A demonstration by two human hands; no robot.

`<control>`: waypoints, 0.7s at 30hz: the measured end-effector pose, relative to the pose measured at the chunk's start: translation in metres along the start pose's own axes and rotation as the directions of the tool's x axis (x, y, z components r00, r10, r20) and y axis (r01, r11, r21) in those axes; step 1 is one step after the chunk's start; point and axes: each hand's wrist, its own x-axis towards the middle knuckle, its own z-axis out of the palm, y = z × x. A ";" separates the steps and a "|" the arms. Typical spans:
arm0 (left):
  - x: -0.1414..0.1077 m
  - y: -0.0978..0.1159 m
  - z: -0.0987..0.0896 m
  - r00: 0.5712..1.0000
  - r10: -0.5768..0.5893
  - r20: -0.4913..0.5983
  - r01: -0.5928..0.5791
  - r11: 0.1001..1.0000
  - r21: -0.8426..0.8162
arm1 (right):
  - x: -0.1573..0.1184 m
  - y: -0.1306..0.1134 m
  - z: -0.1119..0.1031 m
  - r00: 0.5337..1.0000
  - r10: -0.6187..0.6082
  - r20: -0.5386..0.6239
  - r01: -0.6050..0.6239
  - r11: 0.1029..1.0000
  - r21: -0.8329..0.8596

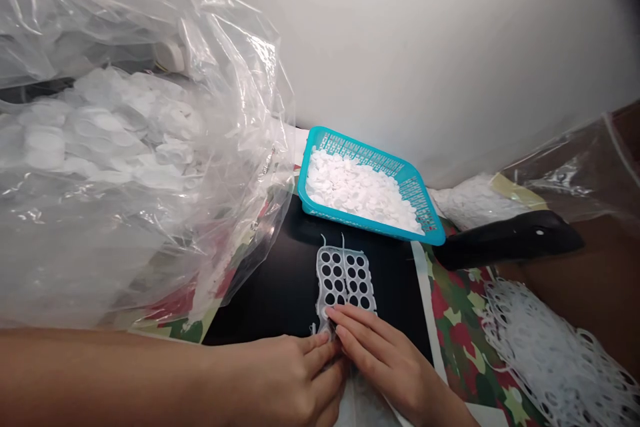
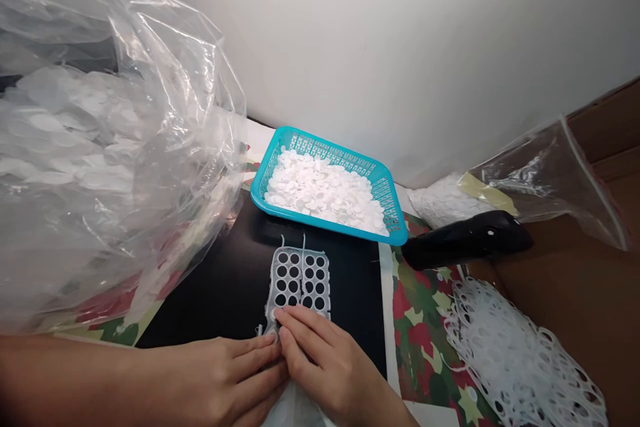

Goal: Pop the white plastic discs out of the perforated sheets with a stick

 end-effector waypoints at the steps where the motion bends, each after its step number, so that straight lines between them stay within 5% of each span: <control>1: 0.000 0.000 0.000 1.000 0.000 -0.004 0.000 1.000 0.001 | -0.001 0.000 0.001 1.000 0.001 -0.011 0.000 1.000 0.004; 8: -0.003 0.000 0.003 0.998 0.017 -0.059 -0.017 1.000 0.016 | -0.020 0.008 0.011 0.982 0.185 -0.043 -0.179 0.977 0.115; 14: -0.005 0.000 0.003 0.998 0.018 -0.064 -0.017 1.000 0.011 | -0.017 0.012 -0.005 0.950 0.185 -0.251 -0.161 0.981 0.112; 19: -0.004 0.000 0.001 0.998 0.008 -0.070 -0.006 1.000 0.017 | -0.019 0.010 -0.011 0.995 0.078 0.069 -0.082 0.995 0.055; 21: -0.003 0.000 0.000 0.998 0.003 -0.066 -0.001 1.000 0.025 | -0.018 0.008 -0.011 0.993 0.032 0.112 -0.038 0.998 0.049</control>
